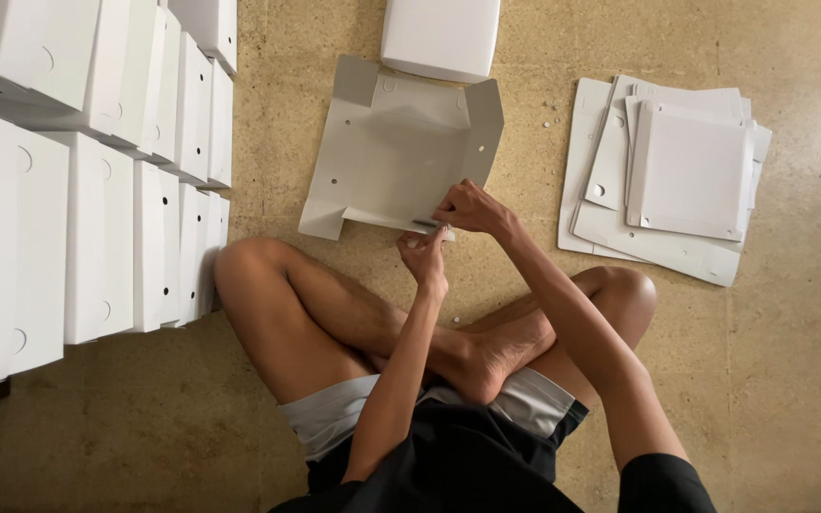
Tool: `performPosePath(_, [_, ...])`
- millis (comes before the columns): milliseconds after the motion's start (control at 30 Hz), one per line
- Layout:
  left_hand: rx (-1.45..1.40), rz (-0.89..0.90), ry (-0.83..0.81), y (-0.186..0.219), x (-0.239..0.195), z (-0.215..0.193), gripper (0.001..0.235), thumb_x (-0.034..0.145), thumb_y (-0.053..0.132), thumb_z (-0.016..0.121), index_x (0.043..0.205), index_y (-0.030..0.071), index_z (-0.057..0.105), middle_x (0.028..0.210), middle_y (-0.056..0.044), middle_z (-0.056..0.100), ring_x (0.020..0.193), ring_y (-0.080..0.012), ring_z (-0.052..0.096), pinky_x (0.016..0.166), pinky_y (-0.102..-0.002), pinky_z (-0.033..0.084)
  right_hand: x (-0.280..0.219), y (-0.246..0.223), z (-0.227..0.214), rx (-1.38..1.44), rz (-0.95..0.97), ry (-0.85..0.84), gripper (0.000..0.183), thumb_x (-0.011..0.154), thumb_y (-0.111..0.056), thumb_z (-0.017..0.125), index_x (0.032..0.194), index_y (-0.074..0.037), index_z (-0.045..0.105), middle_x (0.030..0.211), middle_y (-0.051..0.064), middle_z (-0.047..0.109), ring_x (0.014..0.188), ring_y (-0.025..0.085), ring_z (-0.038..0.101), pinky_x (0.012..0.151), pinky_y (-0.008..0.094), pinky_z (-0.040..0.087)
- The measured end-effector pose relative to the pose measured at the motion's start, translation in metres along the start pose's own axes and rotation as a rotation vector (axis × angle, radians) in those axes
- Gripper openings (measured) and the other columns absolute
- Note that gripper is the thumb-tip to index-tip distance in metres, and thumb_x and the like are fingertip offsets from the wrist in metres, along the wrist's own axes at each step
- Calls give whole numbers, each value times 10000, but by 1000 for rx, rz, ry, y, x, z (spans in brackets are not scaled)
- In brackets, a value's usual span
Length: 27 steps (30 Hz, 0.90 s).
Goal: The person sits on the floor and assembles a white cardboard box by folding the flaps and securing them with tape. They then place a white lid on top of the assembled box.
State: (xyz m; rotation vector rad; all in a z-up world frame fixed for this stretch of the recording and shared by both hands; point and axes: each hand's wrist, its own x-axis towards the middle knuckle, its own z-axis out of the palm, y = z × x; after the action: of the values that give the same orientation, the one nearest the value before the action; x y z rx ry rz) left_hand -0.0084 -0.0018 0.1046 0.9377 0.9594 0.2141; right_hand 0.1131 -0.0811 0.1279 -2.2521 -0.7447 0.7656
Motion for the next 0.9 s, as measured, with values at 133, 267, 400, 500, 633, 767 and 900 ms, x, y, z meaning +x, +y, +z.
performPosePath(133, [-55,-9,6,-10,2,0,521,741,83,783,1063,120,375,762,-11,571,650,-57,530,676,-238,432,-1,-4,2,-5,-6,-7,465,846,-231,613,460,-169,361,406,-32,306,399,127,266,459,323,269])
performPosePath(267, [-71,-5,31,-14,4,-1,549,733,46,793,1076,125,372,750,8,569,601,-54,531,652,-227,420,-3,-1,5,7,-60,11,477,859,-220,626,463,-118,380,393,8,337,385,152,284,445,340,304])
performPosePath(400, [-59,-5,39,-21,11,-2,615,708,26,798,1094,131,331,775,9,564,615,-51,523,664,-251,428,-5,-3,4,5,-75,19,462,883,-188,611,480,-128,394,388,5,357,381,124,290,442,319,309])
performPosePath(500, [-41,0,55,-44,32,-4,609,682,9,770,1072,168,330,786,24,571,631,-62,568,681,-257,463,-9,-19,4,-56,-119,7,465,905,-189,614,484,-19,514,380,45,387,362,163,280,441,331,321])
performPosePath(633, [-84,23,59,-39,26,-1,638,677,-14,784,1075,162,318,762,57,493,649,-62,569,688,-235,461,-5,-26,9,-150,-126,-16,489,907,-197,598,474,-93,396,404,17,315,355,160,277,440,331,312])
performPosePath(767, [-61,57,36,-38,21,1,608,688,-10,792,1054,150,334,758,34,524,651,-83,570,658,-267,481,-3,-12,17,-179,-36,-86,450,882,-204,581,491,-126,372,425,13,289,384,144,245,445,343,287])
performPosePath(900, [-18,68,-32,-84,52,-14,606,627,-2,893,989,109,420,724,8,563,649,-96,585,648,-269,518,18,46,32,-91,23,-177,466,889,-256,580,480,-170,375,425,-17,343,379,136,285,435,347,277])
